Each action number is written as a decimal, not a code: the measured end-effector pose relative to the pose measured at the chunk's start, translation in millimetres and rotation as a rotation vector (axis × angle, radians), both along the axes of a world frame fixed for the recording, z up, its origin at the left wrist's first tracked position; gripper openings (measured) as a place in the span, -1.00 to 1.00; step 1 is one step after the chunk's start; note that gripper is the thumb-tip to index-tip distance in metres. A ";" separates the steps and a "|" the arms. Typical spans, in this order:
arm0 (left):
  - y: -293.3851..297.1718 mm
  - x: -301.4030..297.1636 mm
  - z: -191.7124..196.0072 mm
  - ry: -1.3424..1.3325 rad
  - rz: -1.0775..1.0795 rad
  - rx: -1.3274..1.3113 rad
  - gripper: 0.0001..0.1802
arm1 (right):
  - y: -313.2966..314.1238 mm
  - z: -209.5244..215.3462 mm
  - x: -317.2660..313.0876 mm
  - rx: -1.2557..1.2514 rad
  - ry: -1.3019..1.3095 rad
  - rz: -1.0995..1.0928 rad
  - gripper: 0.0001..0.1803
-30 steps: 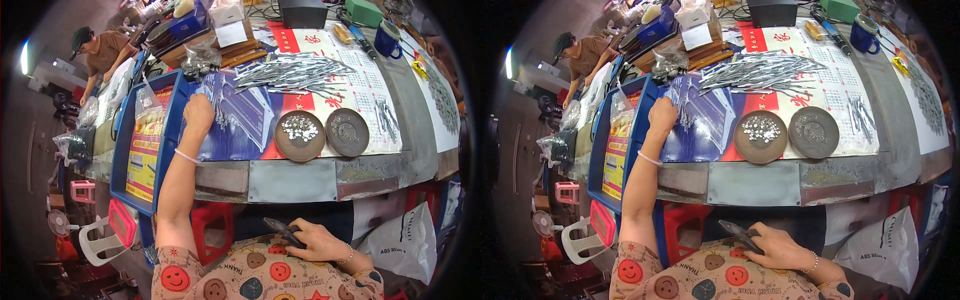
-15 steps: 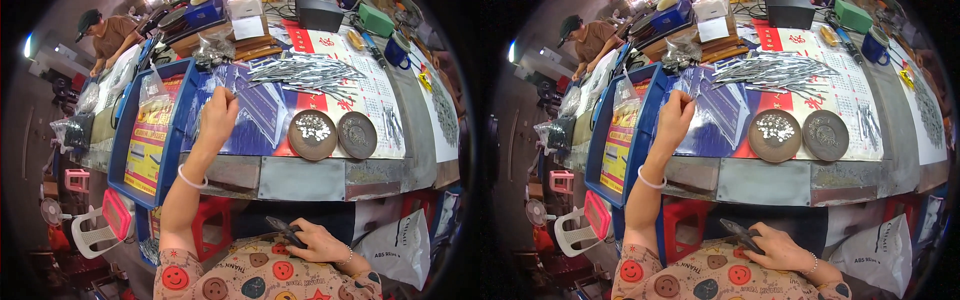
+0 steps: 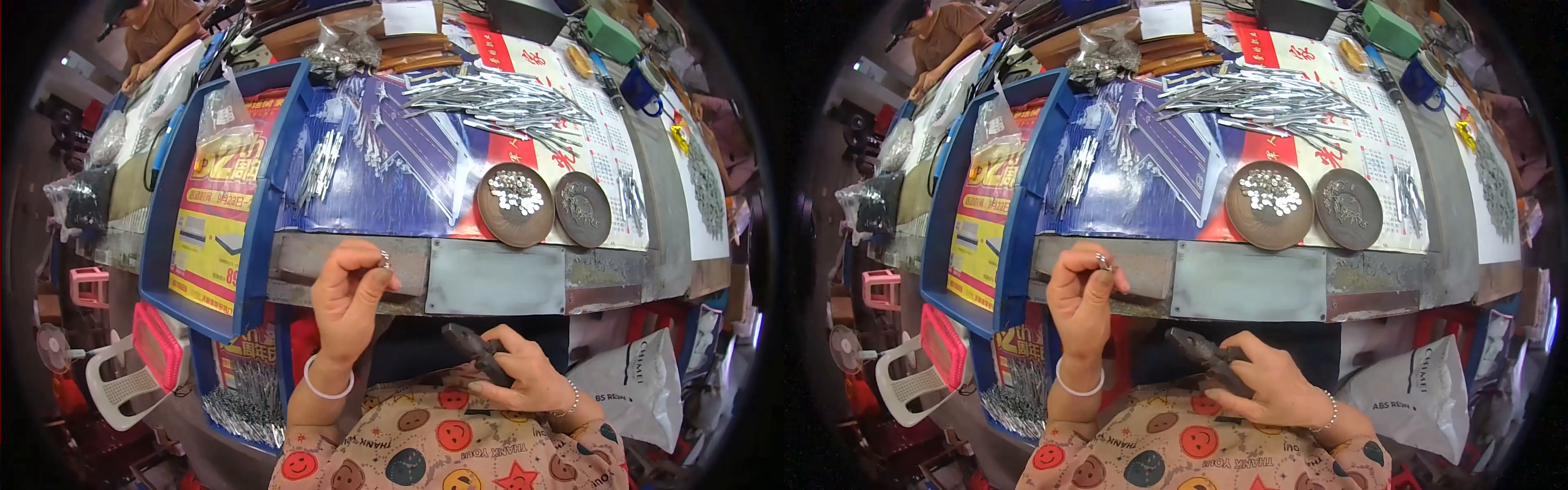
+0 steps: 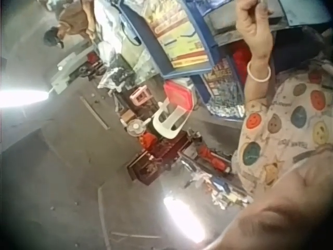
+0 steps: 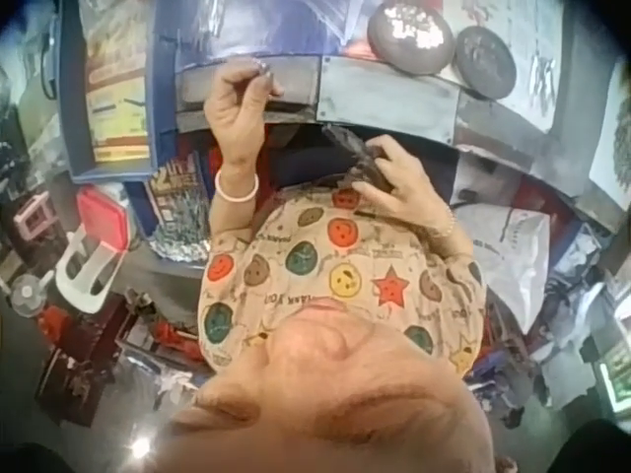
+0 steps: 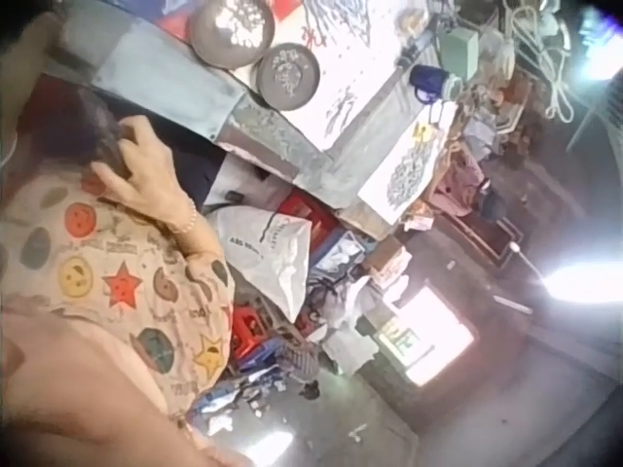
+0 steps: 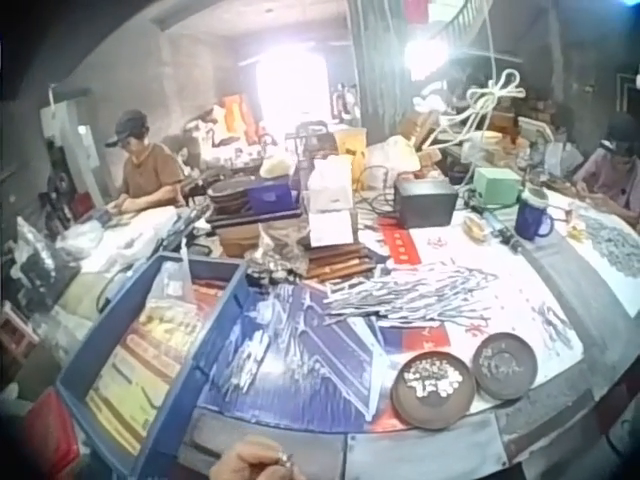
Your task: Assembling small metal components by crimping or manipulating them with pliers.
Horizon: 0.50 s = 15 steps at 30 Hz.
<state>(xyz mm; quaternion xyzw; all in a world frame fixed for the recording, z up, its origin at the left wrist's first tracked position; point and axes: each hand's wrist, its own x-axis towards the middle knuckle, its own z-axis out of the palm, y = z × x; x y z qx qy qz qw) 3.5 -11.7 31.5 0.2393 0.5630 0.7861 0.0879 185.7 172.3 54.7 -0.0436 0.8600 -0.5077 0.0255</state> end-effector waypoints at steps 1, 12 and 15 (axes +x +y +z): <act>2.6 0.3 -2.7 0.056 -0.017 0.003 -0.85 | 0.6 1.0 -2.5 0.020 0.040 -0.021 -0.67; 11.4 4.6 -28.9 0.156 -0.158 0.136 -0.88 | 5.0 26.4 -34.5 0.218 0.145 -0.057 -0.66; 12.5 3.7 -32.2 0.138 -0.177 0.153 -0.87 | 4.3 34.9 -44.2 0.310 0.157 -0.057 -0.68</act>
